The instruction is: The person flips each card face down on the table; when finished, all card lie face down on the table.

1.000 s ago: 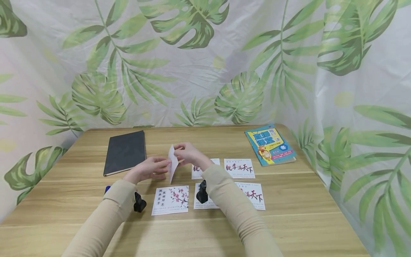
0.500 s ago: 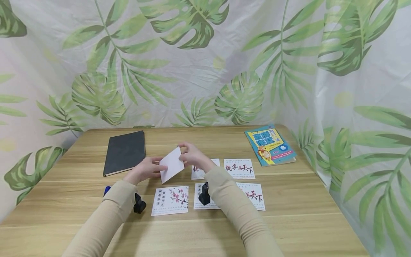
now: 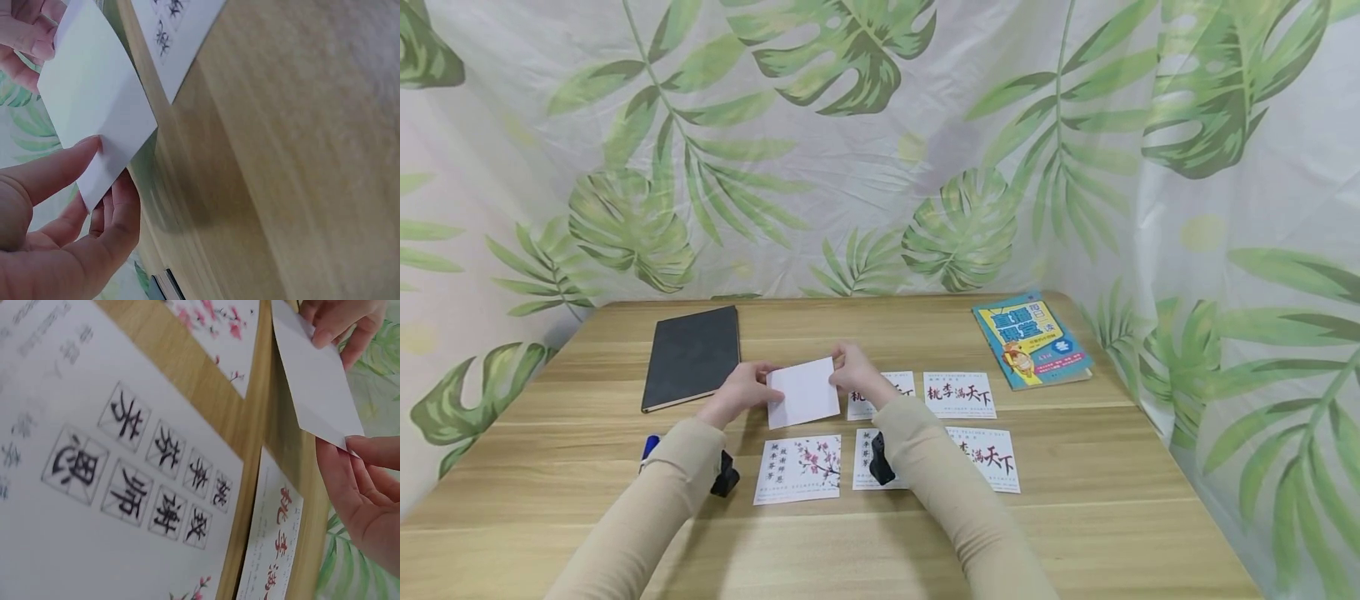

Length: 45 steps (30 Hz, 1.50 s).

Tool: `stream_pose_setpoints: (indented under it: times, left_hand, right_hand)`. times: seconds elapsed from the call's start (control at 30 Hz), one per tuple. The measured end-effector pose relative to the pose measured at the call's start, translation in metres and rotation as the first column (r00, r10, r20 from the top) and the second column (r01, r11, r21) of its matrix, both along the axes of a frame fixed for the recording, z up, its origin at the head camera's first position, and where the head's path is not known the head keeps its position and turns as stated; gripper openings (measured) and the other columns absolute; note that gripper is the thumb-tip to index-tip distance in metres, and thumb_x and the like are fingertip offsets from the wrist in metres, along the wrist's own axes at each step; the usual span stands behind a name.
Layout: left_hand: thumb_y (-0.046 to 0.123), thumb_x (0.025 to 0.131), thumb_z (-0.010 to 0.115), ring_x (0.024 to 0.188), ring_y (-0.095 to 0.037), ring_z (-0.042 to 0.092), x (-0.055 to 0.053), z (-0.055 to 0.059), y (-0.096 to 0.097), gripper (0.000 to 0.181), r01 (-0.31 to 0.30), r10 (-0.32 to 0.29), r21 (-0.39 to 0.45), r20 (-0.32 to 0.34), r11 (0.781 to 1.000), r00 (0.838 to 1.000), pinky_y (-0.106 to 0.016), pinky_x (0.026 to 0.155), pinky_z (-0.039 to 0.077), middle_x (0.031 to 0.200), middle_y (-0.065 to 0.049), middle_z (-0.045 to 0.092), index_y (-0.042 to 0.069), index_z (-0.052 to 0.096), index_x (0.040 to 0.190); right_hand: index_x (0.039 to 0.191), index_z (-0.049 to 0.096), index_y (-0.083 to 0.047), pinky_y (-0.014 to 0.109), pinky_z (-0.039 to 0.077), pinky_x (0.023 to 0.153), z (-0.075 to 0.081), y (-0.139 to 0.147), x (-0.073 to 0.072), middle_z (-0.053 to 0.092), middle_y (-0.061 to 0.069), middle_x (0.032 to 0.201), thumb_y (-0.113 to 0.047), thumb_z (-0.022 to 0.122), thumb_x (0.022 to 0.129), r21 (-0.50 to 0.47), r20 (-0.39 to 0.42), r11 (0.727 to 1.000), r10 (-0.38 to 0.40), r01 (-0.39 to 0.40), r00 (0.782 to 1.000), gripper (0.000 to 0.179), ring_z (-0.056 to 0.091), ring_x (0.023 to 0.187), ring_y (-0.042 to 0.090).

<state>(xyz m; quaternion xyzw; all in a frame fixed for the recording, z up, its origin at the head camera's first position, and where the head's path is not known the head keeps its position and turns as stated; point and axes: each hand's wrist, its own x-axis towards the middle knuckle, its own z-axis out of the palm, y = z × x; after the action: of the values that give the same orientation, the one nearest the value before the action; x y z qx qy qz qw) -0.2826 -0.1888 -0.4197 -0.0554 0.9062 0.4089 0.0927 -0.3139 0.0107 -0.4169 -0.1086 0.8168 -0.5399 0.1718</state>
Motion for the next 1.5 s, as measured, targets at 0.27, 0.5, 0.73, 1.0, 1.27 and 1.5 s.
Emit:
stream_pose_setpoints:
  times: [0.27,0.5,0.73,1.0,1.27,1.5]
  left_hand:
    - [0.006,0.078,0.072,0.093,-0.027,0.055,-0.003,0.001,0.0,0.049,-0.01,0.009,-0.067,-0.029,0.998,1.0,-0.032,0.075,0.049,0.11,-0.022,0.058,-0.002,0.056,0.124]
    - [0.008,0.075,0.075,0.085,-0.025,0.051,-0.005,-0.004,0.0,0.048,-0.021,0.012,-0.124,-0.072,0.992,0.997,-0.03,0.069,0.044,0.099,-0.017,0.057,-0.002,0.057,0.118]
    - [0.005,0.073,0.076,0.084,-0.024,0.05,-0.008,-0.012,0.0,0.047,-0.009,-0.005,-0.132,-0.106,0.991,0.994,-0.029,0.068,0.044,0.096,-0.017,0.057,-0.003,0.058,0.115]
    - [0.006,0.075,0.076,0.086,-0.025,0.051,-0.01,-0.014,-0.001,0.044,0.019,-0.039,-0.161,-0.117,0.987,0.992,-0.031,0.068,0.045,0.098,-0.017,0.056,-0.003,0.058,0.114]
    - [0.004,0.076,0.073,0.102,-0.035,0.056,-0.007,-0.01,0.004,0.045,0.059,-0.085,-0.206,-0.118,0.977,0.989,-0.044,0.086,0.048,0.113,-0.025,0.058,-0.004,0.057,0.118]
    - [0.0,0.078,0.069,0.103,-0.036,0.057,-0.006,-0.006,0.007,0.039,0.116,-0.147,-0.238,-0.116,0.964,0.982,-0.045,0.088,0.049,0.112,-0.026,0.06,-0.007,0.059,0.114]
  right_hand:
    - [0.121,0.05,0.006,0.029,0.057,0.063,-0.007,-0.002,-0.006,0.048,0.004,0.078,0.016,0.059,0.075,0.093,-0.034,0.996,-0.006,0.009,0.999,0.048,0.054,0.062,0.016]
    - [0.117,0.054,0.005,0.025,0.054,0.059,-0.011,-0.001,-0.009,0.058,0.009,0.081,0.011,0.066,0.073,0.216,-0.118,0.976,0.01,0.016,0.993,0.046,0.058,0.064,0.018]
    - [0.11,0.058,0.005,0.019,0.045,0.056,-0.014,-0.003,-0.01,0.064,0.012,0.085,0.006,0.069,0.073,0.36,-0.179,0.933,0.064,0.005,0.982,0.039,0.053,0.065,0.013]
    - [0.097,0.066,0.004,0.018,0.039,0.053,-0.011,-0.003,-0.011,0.056,0.005,0.076,0.001,0.071,0.073,0.454,-0.201,0.891,0.102,0.0,0.974,0.025,0.048,0.061,0.011]
    - [0.109,0.066,0.001,0.024,0.05,0.068,-0.01,-0.003,-0.008,0.065,0.012,0.097,0.0,0.071,0.076,0.476,-0.178,0.879,0.14,-0.039,0.974,0.033,0.057,0.078,0.016]
    - [0.114,0.063,0.001,0.026,0.052,0.073,-0.009,0.0,-0.006,0.064,0.014,0.105,0.002,0.067,0.08,0.477,-0.181,0.874,0.197,-0.089,0.963,0.034,0.06,0.087,0.02]
